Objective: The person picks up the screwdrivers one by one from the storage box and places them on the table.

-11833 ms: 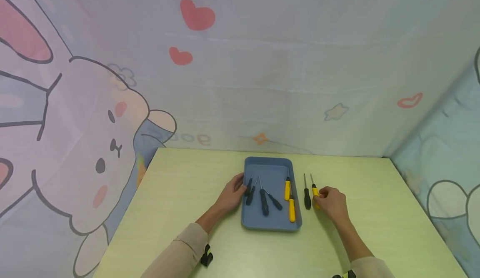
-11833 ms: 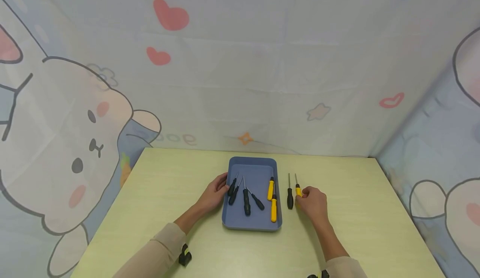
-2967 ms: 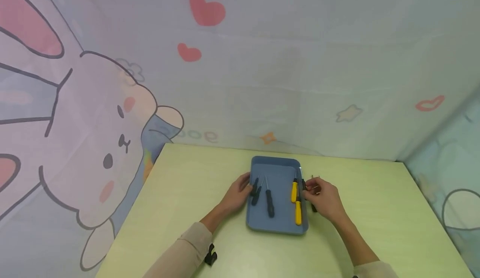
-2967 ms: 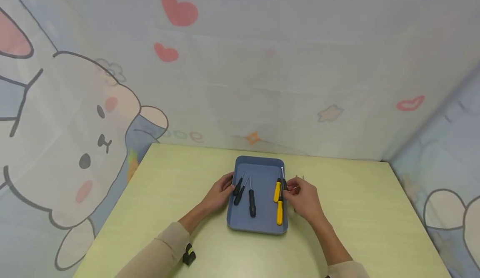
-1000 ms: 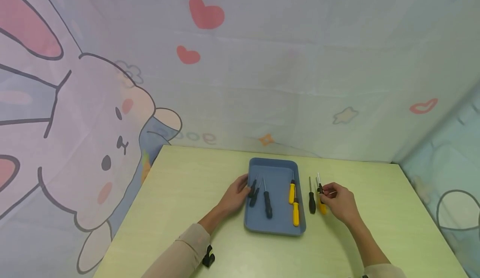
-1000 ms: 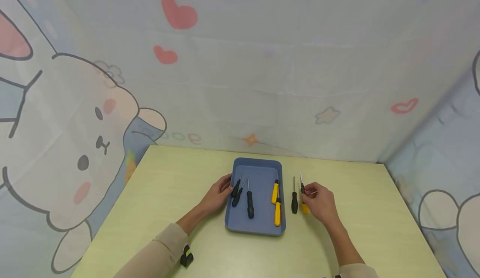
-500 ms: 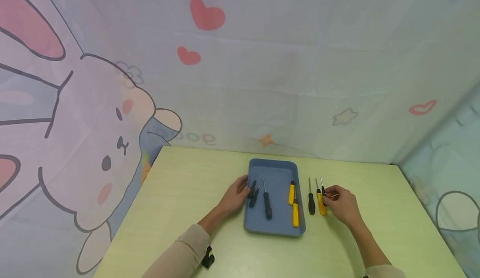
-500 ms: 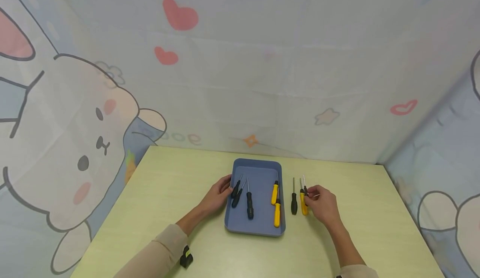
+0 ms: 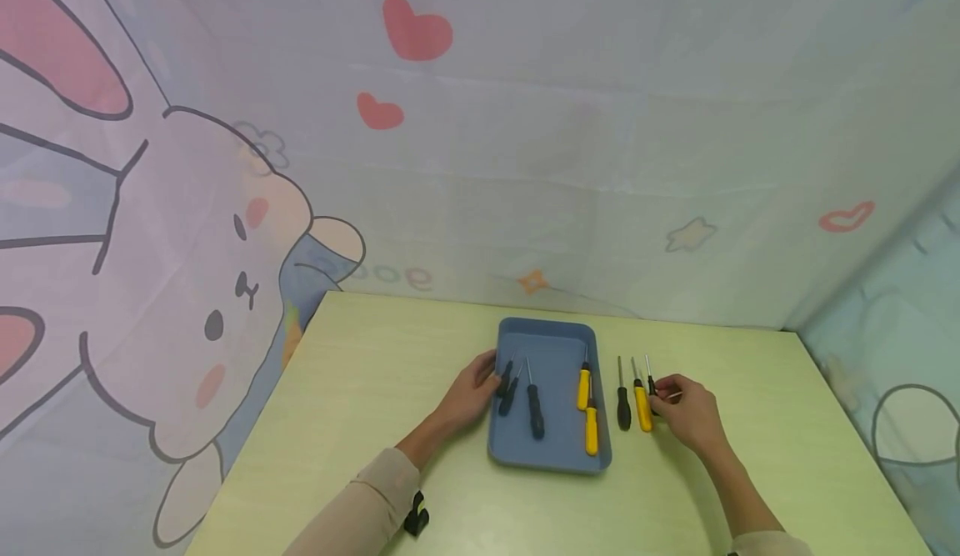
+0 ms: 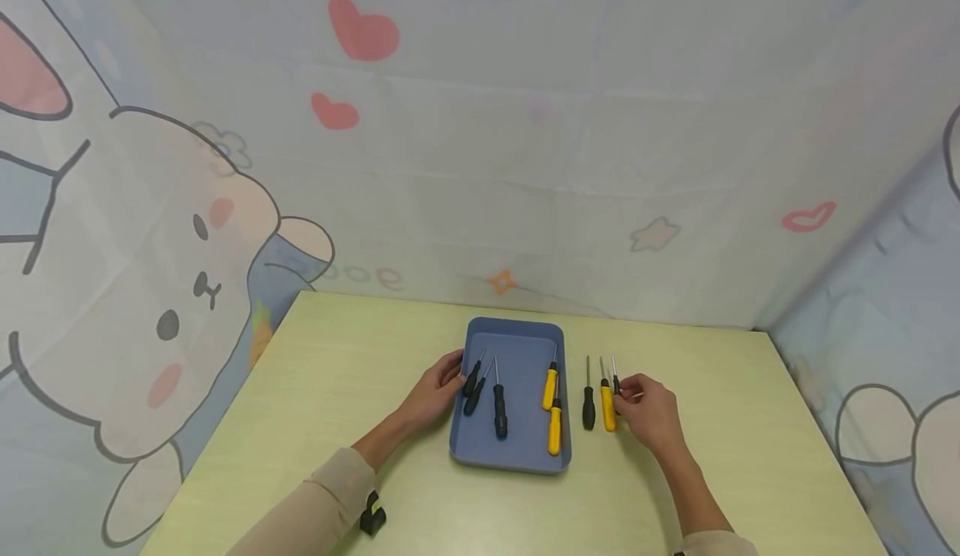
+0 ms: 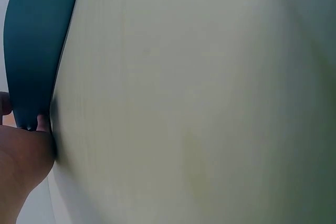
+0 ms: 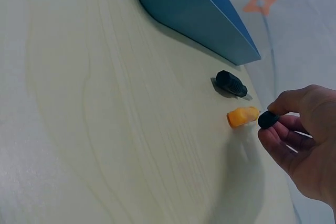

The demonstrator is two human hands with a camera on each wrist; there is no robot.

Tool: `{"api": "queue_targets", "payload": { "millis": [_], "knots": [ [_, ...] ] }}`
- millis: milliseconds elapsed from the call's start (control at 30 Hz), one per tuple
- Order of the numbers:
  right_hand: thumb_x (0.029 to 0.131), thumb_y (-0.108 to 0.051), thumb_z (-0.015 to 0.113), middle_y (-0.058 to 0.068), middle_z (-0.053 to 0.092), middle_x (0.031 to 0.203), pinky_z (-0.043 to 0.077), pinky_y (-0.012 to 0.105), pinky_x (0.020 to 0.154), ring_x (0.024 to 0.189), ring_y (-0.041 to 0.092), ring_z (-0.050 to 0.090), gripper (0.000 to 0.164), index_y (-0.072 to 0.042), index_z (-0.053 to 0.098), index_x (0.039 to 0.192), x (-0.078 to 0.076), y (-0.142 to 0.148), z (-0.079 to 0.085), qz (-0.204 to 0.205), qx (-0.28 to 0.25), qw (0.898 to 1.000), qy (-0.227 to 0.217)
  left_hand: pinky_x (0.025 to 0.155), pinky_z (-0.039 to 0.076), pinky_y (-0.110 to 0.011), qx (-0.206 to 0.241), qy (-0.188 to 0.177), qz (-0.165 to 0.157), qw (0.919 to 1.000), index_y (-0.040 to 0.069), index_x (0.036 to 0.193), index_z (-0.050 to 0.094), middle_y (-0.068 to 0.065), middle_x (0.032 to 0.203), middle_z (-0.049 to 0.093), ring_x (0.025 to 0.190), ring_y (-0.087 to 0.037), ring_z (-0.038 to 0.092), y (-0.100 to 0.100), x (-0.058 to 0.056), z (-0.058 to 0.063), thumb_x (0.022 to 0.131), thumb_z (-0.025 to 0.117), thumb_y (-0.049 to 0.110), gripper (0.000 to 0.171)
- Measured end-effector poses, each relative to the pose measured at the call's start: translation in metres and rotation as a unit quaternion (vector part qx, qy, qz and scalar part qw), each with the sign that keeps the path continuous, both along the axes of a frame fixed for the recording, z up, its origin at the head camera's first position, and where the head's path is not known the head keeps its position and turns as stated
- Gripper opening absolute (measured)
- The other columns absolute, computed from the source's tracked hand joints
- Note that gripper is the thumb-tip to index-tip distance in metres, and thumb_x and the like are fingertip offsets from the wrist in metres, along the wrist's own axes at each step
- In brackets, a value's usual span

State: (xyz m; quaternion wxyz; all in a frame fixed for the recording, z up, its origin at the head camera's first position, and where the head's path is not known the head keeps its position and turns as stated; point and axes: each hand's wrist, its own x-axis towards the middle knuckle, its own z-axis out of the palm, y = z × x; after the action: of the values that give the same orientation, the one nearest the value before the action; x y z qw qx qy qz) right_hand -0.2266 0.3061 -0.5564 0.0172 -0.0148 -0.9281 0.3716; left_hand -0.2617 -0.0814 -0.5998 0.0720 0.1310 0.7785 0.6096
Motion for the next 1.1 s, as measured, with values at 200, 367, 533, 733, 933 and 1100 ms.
{"api": "queue_targets", "payload": {
  "millis": [200,367,533,733,933,1100],
  "knots": [
    [0.096,-0.011,0.074,0.015,0.07,0.099,0.055,0.029,0.069,0.093,0.032,0.069,0.028,0.009,0.068,0.115,0.002,0.003,-0.003,0.002,0.003,1.0,0.001,0.127,0.033,-0.045,-0.002,0.0,-0.002,1.0,-0.004,0.163,0.032,-0.022,0.167,0.037,0.154,-0.035,0.038,0.0,0.001,0.0,0.111,0.048,0.01,0.056],
    [0.096,-0.012,0.074,0.014,0.071,0.098,0.056,0.03,0.068,0.093,0.033,0.071,0.028,0.009,0.069,0.114,0.002,0.005,-0.008,0.002,0.007,1.0,0.002,0.127,0.031,-0.045,-0.002,0.001,-0.003,1.0,-0.003,0.163,0.032,-0.022,0.167,0.036,0.154,-0.035,0.037,0.0,0.0,-0.001,0.111,0.048,0.01,0.056],
    [0.095,-0.012,0.073,0.015,0.071,0.097,0.056,0.033,0.068,0.092,0.033,0.071,0.03,0.01,0.068,0.114,0.0,0.006,-0.011,-0.006,0.012,1.0,-0.005,0.128,0.03,-0.046,-0.001,0.001,-0.002,1.0,-0.003,0.163,0.032,-0.022,0.167,0.036,0.154,-0.035,0.037,0.0,0.0,-0.001,0.111,0.048,0.01,0.056],
    [0.093,-0.012,0.073,0.015,0.071,0.096,0.056,0.031,0.065,0.089,0.031,0.07,0.031,0.011,0.068,0.113,0.0,0.007,-0.014,-0.015,0.017,1.0,-0.015,0.127,0.031,-0.048,0.001,0.006,-0.004,1.0,-0.005,0.162,0.032,-0.024,0.167,0.037,0.154,-0.037,0.038,-0.001,0.001,-0.001,0.111,0.048,0.009,0.056],
    [0.093,-0.011,0.073,0.014,0.071,0.094,0.054,0.03,0.063,0.087,0.029,0.069,0.029,0.011,0.069,0.112,0.001,0.008,-0.016,-0.016,0.024,1.0,-0.012,0.127,0.032,-0.047,0.004,0.003,-0.006,1.0,-0.006,0.162,0.031,-0.024,0.167,0.036,0.154,-0.037,0.038,-0.001,0.002,0.001,0.111,0.047,0.009,0.056],
    [0.091,-0.01,0.074,0.014,0.07,0.092,0.053,0.027,0.061,0.083,0.027,0.068,0.028,0.011,0.069,0.11,0.002,0.007,-0.015,-0.016,0.027,0.999,-0.004,0.127,0.032,-0.046,0.005,0.007,-0.008,0.9999,-0.006,0.162,0.031,-0.024,0.167,0.036,0.154,-0.036,0.037,-0.001,0.001,0.001,0.111,0.047,0.008,0.055]
  ]
}}
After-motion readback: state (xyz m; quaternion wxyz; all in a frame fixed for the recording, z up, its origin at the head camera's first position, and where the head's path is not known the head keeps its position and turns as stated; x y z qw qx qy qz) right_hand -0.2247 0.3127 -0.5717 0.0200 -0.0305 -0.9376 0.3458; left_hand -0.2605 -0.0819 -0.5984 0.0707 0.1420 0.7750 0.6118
